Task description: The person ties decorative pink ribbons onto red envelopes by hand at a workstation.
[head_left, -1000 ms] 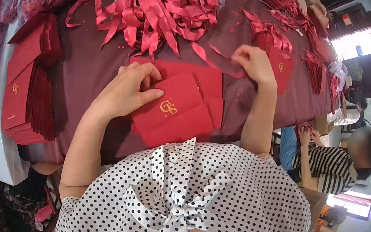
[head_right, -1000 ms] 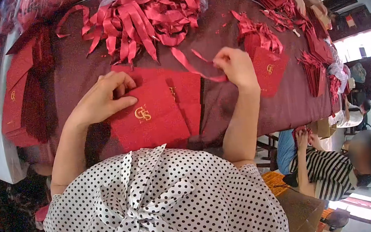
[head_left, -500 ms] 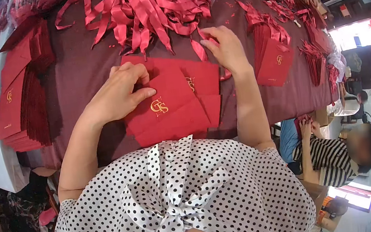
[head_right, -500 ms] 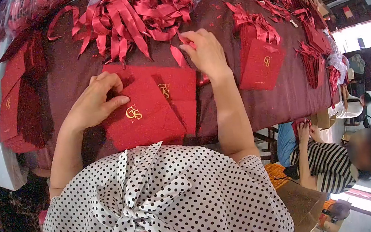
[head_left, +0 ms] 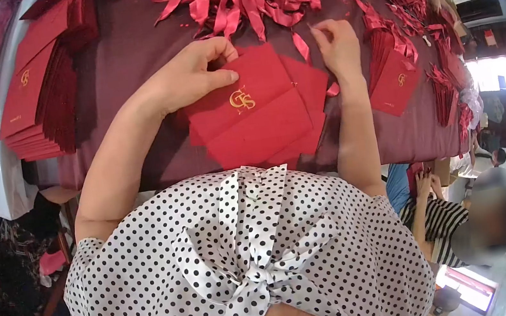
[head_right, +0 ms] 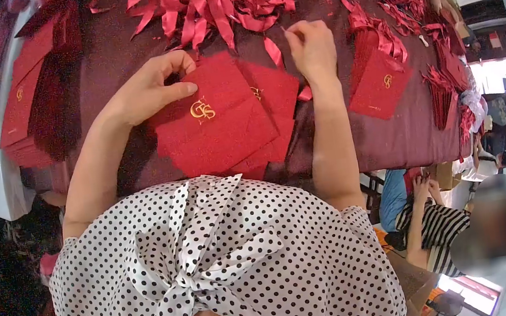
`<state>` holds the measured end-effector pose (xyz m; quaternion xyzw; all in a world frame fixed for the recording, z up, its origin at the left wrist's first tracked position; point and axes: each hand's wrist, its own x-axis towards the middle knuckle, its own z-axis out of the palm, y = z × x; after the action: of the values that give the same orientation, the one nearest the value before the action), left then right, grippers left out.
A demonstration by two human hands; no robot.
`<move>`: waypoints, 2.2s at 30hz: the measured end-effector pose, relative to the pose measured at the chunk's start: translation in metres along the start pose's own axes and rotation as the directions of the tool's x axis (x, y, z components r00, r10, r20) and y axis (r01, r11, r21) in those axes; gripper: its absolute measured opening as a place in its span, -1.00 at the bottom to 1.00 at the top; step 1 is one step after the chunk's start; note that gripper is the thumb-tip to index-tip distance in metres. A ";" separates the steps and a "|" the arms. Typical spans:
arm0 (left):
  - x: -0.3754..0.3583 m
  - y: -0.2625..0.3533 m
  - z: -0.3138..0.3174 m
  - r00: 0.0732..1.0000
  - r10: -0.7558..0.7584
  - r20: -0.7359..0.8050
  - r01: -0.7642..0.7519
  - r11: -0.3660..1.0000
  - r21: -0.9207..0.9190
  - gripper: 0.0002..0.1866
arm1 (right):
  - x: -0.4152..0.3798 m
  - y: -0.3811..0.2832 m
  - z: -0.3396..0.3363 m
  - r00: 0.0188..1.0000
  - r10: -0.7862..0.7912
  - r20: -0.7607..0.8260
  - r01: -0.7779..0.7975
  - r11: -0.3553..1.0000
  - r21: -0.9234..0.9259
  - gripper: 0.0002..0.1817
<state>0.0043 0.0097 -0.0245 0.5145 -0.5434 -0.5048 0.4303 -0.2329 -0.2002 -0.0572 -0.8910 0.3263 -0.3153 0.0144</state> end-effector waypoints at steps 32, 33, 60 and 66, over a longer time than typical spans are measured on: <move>0.002 -0.002 0.008 0.984 -0.038 -0.174 0.027 0.998 -0.063 -0.89 | -0.012 -0.148 -0.037 0.961 -0.177 0.211 0.076 0.908 0.413 -0.91; 0.002 -0.002 0.009 0.982 -0.034 -0.186 0.027 0.999 -0.043 -0.89 | -0.013 -0.149 -0.036 0.959 -0.207 0.194 0.122 0.918 0.378 -0.91; -0.004 0.013 0.004 0.913 0.400 -0.084 -0.339 0.855 0.393 -0.84 | -0.011 -0.148 -0.062 0.941 -0.264 0.210 0.112 0.831 0.544 -0.85; -0.001 0.015 0.008 0.843 0.537 -0.041 -0.446 0.739 0.504 -0.81 | -0.010 -0.146 -0.067 0.936 -0.246 0.251 0.023 0.754 0.656 -0.85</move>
<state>-0.0054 0.0106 -0.0102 0.4857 -0.7248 -0.1738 0.4566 -0.1932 -0.0674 0.0248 -0.8921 0.1255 -0.2581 0.3489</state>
